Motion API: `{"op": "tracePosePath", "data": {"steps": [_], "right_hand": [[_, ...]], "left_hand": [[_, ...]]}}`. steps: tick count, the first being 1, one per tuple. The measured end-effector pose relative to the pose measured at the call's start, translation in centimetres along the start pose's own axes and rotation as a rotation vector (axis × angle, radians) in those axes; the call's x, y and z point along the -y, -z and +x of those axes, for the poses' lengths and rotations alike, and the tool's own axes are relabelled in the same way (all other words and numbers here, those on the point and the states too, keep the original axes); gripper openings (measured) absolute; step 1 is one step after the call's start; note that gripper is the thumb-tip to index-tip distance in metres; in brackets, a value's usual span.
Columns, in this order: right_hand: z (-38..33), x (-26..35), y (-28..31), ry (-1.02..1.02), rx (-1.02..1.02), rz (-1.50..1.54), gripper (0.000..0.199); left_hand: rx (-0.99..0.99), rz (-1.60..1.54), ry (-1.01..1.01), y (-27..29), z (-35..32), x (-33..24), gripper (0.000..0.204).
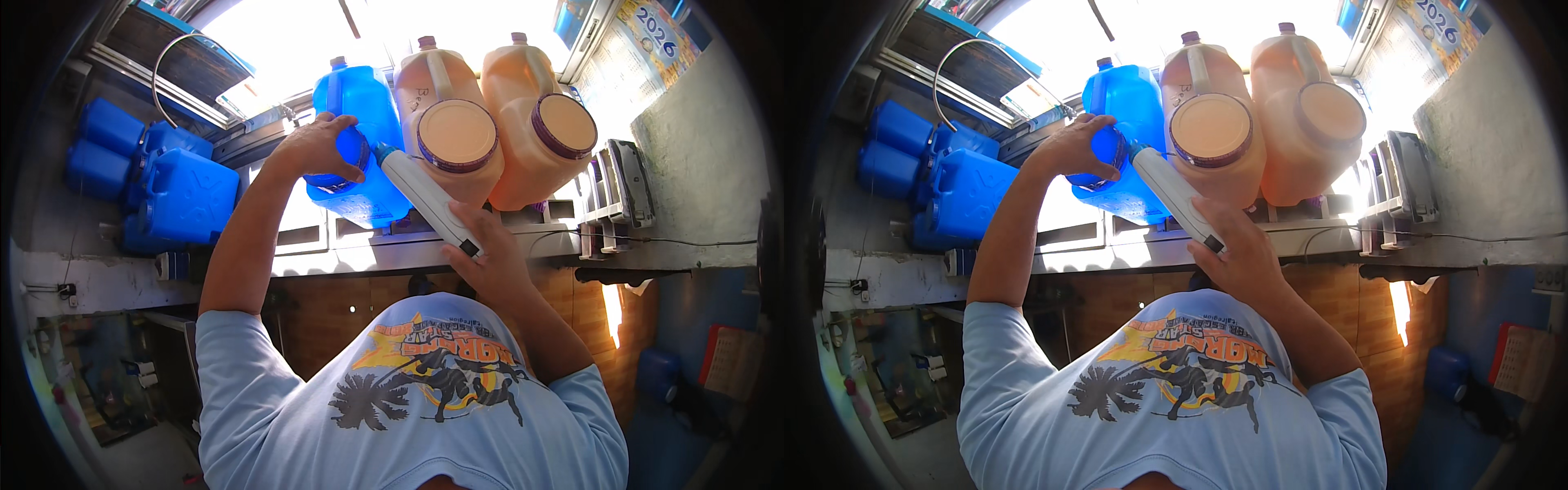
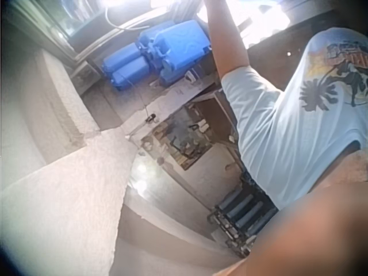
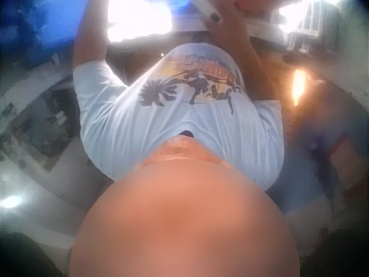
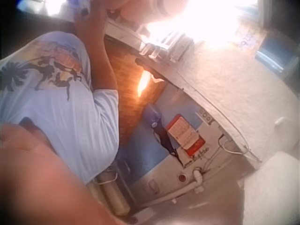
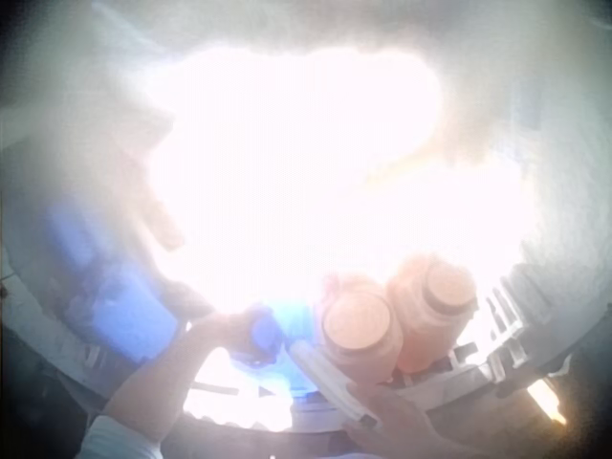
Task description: The person uses a handheld electric pump to fill several large plastic jugs with liquid from a tap. After filling, the person moves the jugs to the floor and then rinses a large transparent bottle under running water in a sink.
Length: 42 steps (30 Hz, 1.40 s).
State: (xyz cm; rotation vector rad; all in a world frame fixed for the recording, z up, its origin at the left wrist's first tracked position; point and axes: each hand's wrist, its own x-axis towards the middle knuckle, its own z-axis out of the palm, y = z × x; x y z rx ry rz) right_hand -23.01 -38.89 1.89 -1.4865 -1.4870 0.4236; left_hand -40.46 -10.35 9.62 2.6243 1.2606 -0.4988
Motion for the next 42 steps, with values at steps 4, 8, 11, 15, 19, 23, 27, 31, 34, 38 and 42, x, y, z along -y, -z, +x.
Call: {"op": "tracePosePath", "data": {"steps": [4, 8, 11, 15, 19, 23, 27, 31, 34, 38, 42], "right_hand": [[-0.1, -0.3, -0.1, -0.02, 0.022, 0.002, 0.059], [-0.4, -0.5, -0.1, -0.092, 0.073, 0.062, 0.057], [-0.4, -0.5, 0.1, -0.058, 0.076, 0.01, 0.057], [0.7, -0.3, 0.8, -0.062, 0.057, 0.069, 0.059], [2.3, 0.0, 2.1, -0.002, 0.062, 0.0, 0.058], [3.3, 0.6, 3.4, -0.077, 0.156, 0.027, 0.059], [3.6, 1.1, 4.4, -0.056, 0.193, 0.039, 0.059], [3.6, 1.3, 5.3, -0.124, 0.256, 0.06, 0.057], [4.1, 1.2, 5.7, -0.092, 0.229, 0.009, 0.059], [4.9, 1.3, 6.2, -0.017, 0.268, -0.078, 0.061], [5.8, 1.6, 6.9, -0.07, 0.329, -0.09, 0.061]], "left_hand": [[-0.032, -0.018, -0.02, 0.3, 0.5, 0.2, 0.117], [-0.041, -0.008, -0.02, -0.2, 0.9, 0.4, 0.116], [-0.099, -0.05, -0.035, -0.9, 0.8, 1.3, 0.116], [-0.307, -0.306, -0.12, -3.0, -0.8, 4.6, 0.116], [-0.607, -0.574, -0.192, -8.6, -3.1, 6.9, 0.121], [-0.704, -0.799, -0.187, -14.6, -3.1, 6.1, 0.108], [-0.771, -0.886, -0.171, -15.8, -2.4, 5.6, 0.108], [-0.836, -0.999, -0.206, -15.5, -2.4, 4.8, 0.105], [-0.861, -0.924, -0.176, -15.7, -2.1, 4.4, 0.101], [-0.861, -0.885, -0.13, -16.0, -1.5, 4.9, 0.097], [-0.84, -0.907, -0.127, -15.8, -1.8, 4.9, 0.106]]}}
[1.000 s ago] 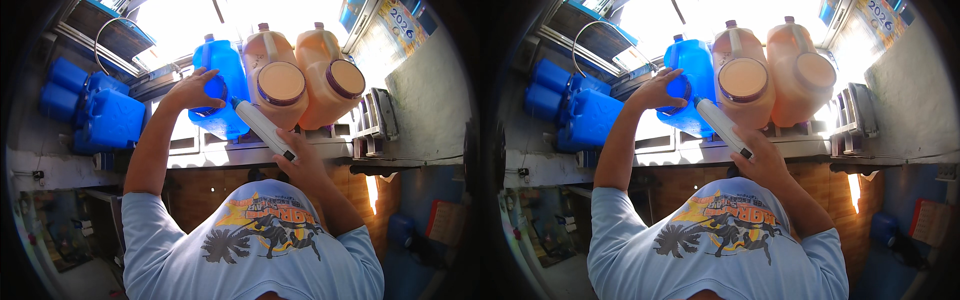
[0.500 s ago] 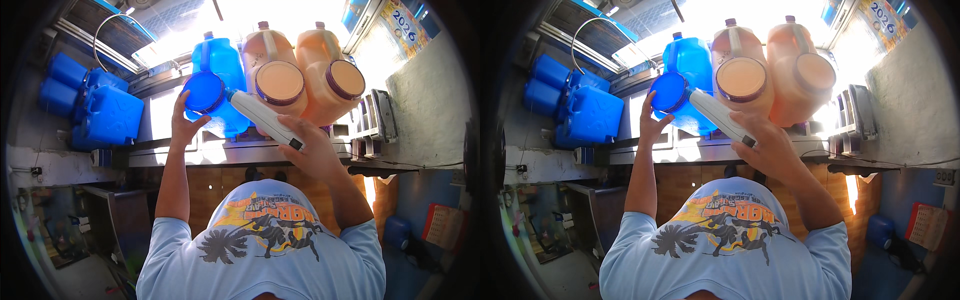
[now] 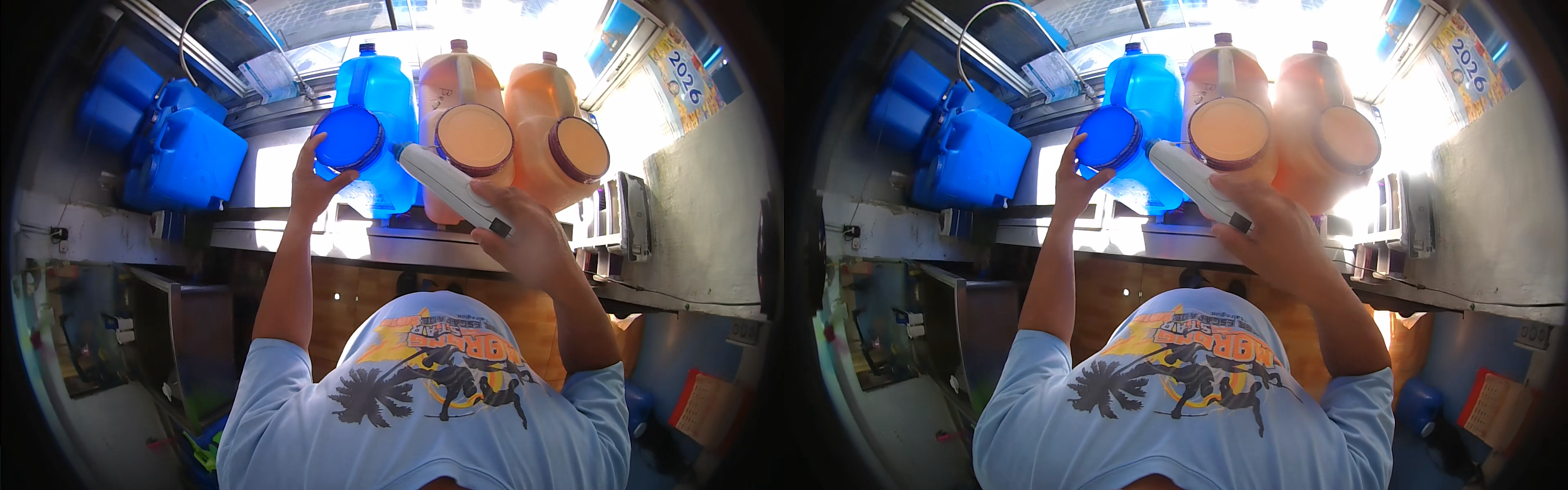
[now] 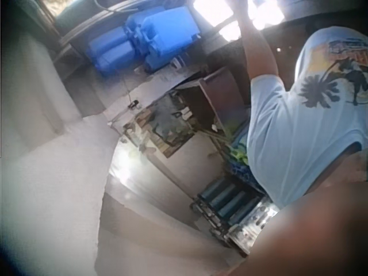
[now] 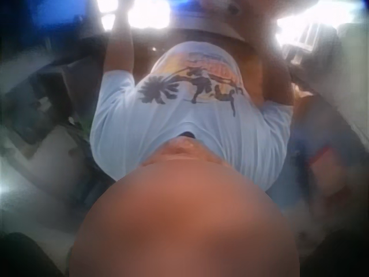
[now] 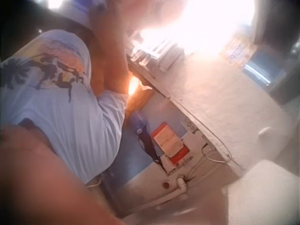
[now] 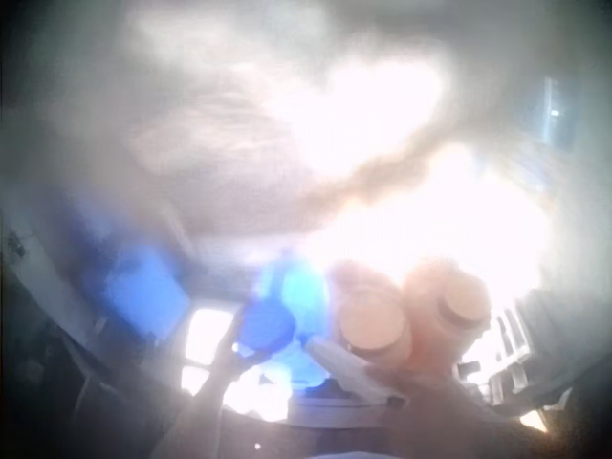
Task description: The person uses a handheld electric pump to fill several large plastic jugs with liquid from a tap. After filling, the person moves the jugs to the floor and then rinses a large transparent bottle under running water in a sink.
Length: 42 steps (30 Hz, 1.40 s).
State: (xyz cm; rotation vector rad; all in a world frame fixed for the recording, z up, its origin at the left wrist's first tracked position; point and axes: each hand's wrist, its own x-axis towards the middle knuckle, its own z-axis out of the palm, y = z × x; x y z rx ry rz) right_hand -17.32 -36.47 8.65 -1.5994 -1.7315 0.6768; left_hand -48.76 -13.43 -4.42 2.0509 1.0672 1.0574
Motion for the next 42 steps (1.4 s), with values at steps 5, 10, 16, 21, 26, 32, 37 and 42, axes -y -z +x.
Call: {"op": "tracePosePath", "data": {"steps": [5, 10, 16, 21, 26, 32, 37, 42], "right_hand": [[1.4, 0.5, 1.1, 0.066, 0.003, -0.054, 0.061], [3.0, 1.3, 2.7, 0.113, 0.107, -0.035, 0.062], [4.9, 2.8, 4.4, 0.108, 0.253, -0.033, 0.059], [6.5, 4.1, 4.4, 0.191, 0.29, -0.152, 0.06], [7.9, 5.6, 4.4, 0.13, 0.388, -0.139, 0.059], [9.9, 7.6, 3.1, 0.326, 0.371, -0.233, 0.057], [9.9, 7.7, 5.1, 0.213, 0.364, -0.217, 0.054], [11.5, 5.8, 6.5, 0.082, 0.305, -0.286, 0.055]], "left_hand": [[-0.126, -0.048, 0.022, -1.4, -0.7, -1.7, 0.134], [-0.178, -0.11, 0.024, -3.0, -0.8, -2.2, 0.138], [-0.223, 0.008, 0.043, -3.2, -0.7, -1.1, 0.126], [-0.237, -0.007, 0.042, -3.4, -0.7, -0.9, 0.123], [-0.254, 0.115, 0.015, -3.2, -0.9, -1.7, 0.117], [-0.246, 0.112, 0.109, -3.1, -0.8, -2.7, 0.113], [-0.208, 0.076, 0.138, -2.4, -0.7, -3.3, 0.119], [-0.211, 0.056, 0.111, -2.5, -0.7, -3.1, 0.118]]}}
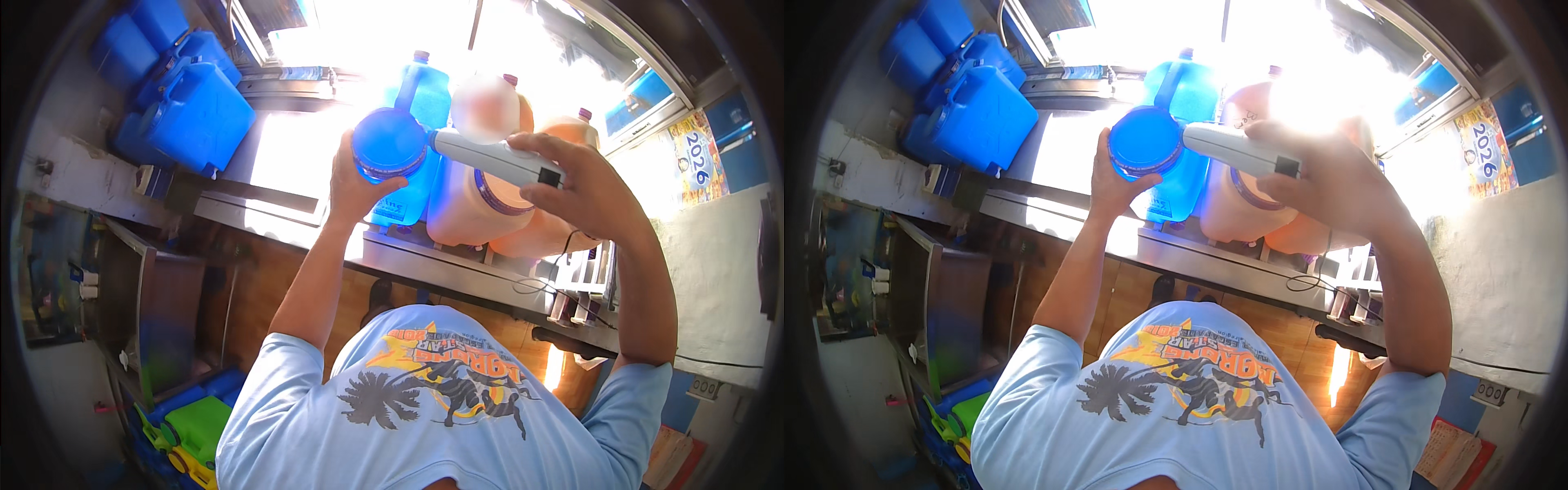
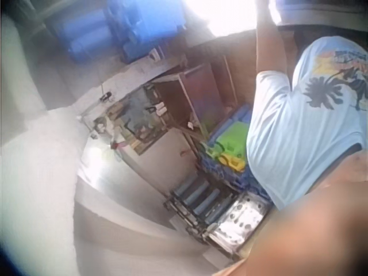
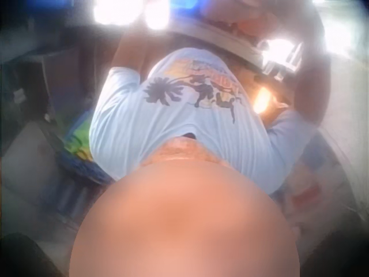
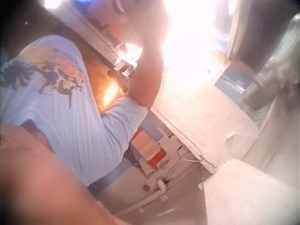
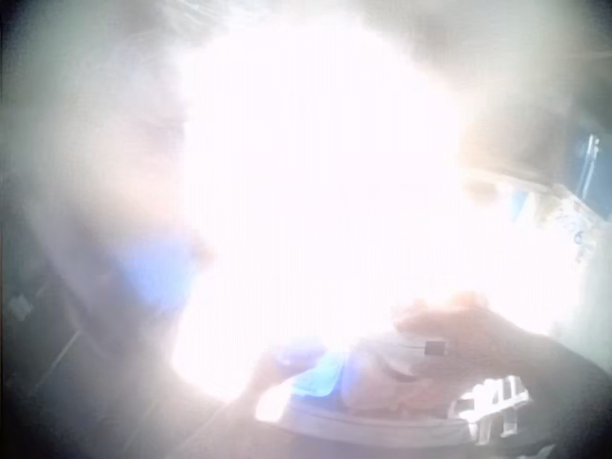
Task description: The person uses a handheld electric pump to fill several large plastic jugs with liquid from a tap. After filling, the person moves the jugs to the floor and then rinses a large transparent bottle under running water in a sink.
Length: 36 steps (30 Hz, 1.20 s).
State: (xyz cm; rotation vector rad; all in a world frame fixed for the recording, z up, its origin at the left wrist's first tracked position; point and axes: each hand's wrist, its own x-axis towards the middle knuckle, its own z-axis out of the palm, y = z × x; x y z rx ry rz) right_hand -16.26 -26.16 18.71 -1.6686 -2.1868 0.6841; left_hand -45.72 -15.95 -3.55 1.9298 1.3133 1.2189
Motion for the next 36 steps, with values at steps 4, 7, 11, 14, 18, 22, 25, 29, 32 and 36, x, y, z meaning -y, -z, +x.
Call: {"op": "tracePosePath", "data": {"steps": [4, 7, 11, 14, 18, 22, 25, 29, 32, 36], "right_hand": [[2.7, -0.9, -0.2, 0.053, -0.061, -0.002, 0.053], [5.3, -1.1, -0.3, 0.069, -0.059, -0.013, 0.053], [8.9, -0.7, -0.6, 0.128, -0.063, -0.103, 0.052], [11.2, 0.8, -1.0, 0.185, -0.027, -0.147, 0.054], [13.0, 3.6, -1.4, 0.231, 0.059, -0.24, 0.059], [12.9, 5.7, -1.8, 0.282, 0.086, -0.256, 0.059], [11.7, 6.3, -1.2, 0.292, 0.17, -0.232, 0.058], [8.2, 5.1, 0.8, 0.248, 0.21, -0.226, 0.057], [4.7, 2.6, 1.9, 0.118, 0.132, -0.138, 0.056], [0.5, -0.9, 0.2, -0.094, 0.042, -0.006, 0.055]], "left_hand": [[-0.125, -0.094, -0.096, -0.9, 0.0, 1.1, 0.103], [-0.079, -0.024, -0.097, -1.0, -0.1, 1.9, 0.121], [0.011, -0.005, -0.018, -0.5, -0.2, 1.9, 0.133], [0.001, 0.035, 0.005, -0.2, -0.2, 1.2, 0.136], [-0.045, -0.054, -0.005, -0.1, 0.0, 0.6, 0.129], [-0.093, -0.247, -0.034, -0.6, 0.2, 1.1, 0.112], [-0.041, -0.307, -0.002, -0.9, 0.1, 2.0, 0.12], [0.022, -0.208, 0.008, 0.4, 0.1, 3.3, 0.134], [0.154, -0.188, 0.009, 3.0, 2.0, 3.7, 0.132], [0.25, -0.042, -0.052, 4.1, 6.8, 1.7, 0.1]]}}
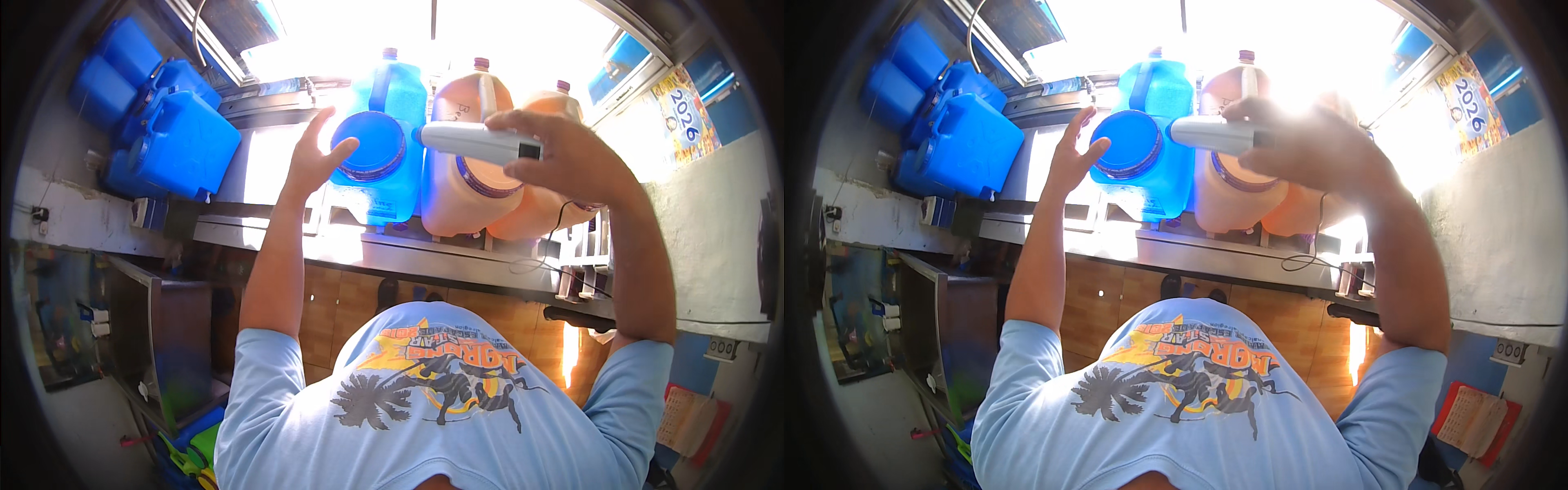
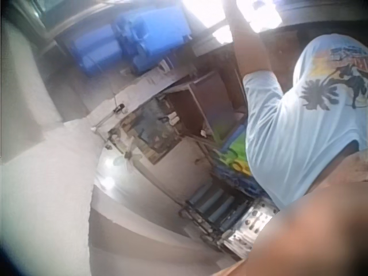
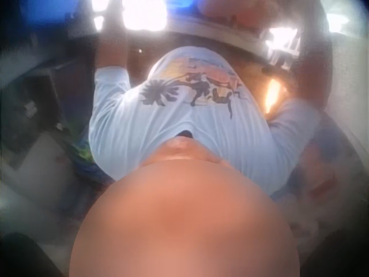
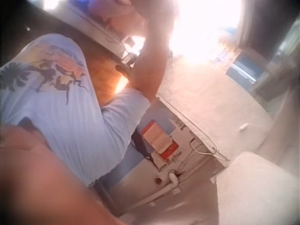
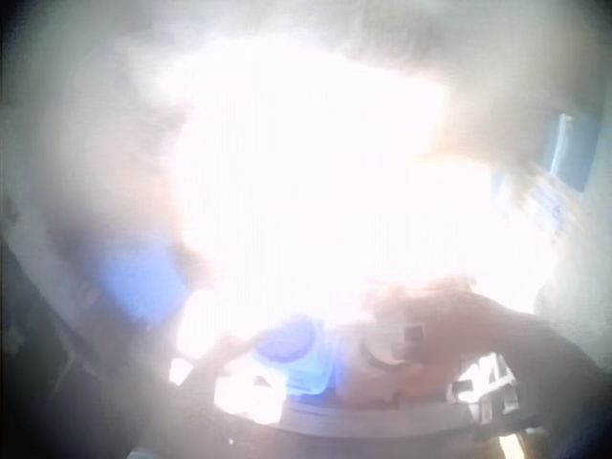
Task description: The person uses a handheld electric pump to fill several large plastic jugs with liquid from a tap. After filling, the person moves the jugs to the floor and then rinses a large transparent bottle under running water in a sink.
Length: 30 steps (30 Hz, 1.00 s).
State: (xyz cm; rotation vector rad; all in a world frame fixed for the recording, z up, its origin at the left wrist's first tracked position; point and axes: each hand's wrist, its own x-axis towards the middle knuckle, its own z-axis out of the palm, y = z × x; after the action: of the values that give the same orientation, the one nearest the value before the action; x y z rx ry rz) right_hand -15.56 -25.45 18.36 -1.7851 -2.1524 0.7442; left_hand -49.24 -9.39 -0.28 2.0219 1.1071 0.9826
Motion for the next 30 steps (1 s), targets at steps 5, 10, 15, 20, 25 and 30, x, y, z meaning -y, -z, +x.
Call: {"op": "tracePosePath", "data": {"steps": [5, 10, 15, 20, 25, 30], "right_hand": [[-4.9, -2.4, -6.7, 0.033, -0.052, 0.292, 0.06], [-7.8, -3.7, -14.4, 0.07, -0.24, 0.426, 0.056], [-8.5, -4.3, -18.6, 0.034, -0.383, 0.573, 0.058], [-8.5, -4.7, -19.9, 0.094, -0.418, 0.515, 0.059], [-8.4, -4.9, -20.2, 0.097, -0.398, 0.568, 0.058], [-8.6, -4.7, -21.1, 0.045, -0.515, 0.593, 0.058]], "left_hand": [[0.312, 0.388, -0.092, -0.8, 4.0, -4.8, 0.09], [0.397, 0.789, 0.23, -1.5, 5.8, -7.7, 0.084], [0.428, 0.718, -0.143, -1.6, 6.2, -7.2, 0.087], [0.5, 0.719, -0.014, -1.4, 6.9, -7.3, 0.083], [0.457, 0.948, 0.129, -1.9, 7.6, -7.6, 0.073], [0.435, 0.695, -0.252, -1.6, 7.0, -7.1, 0.082]]}}
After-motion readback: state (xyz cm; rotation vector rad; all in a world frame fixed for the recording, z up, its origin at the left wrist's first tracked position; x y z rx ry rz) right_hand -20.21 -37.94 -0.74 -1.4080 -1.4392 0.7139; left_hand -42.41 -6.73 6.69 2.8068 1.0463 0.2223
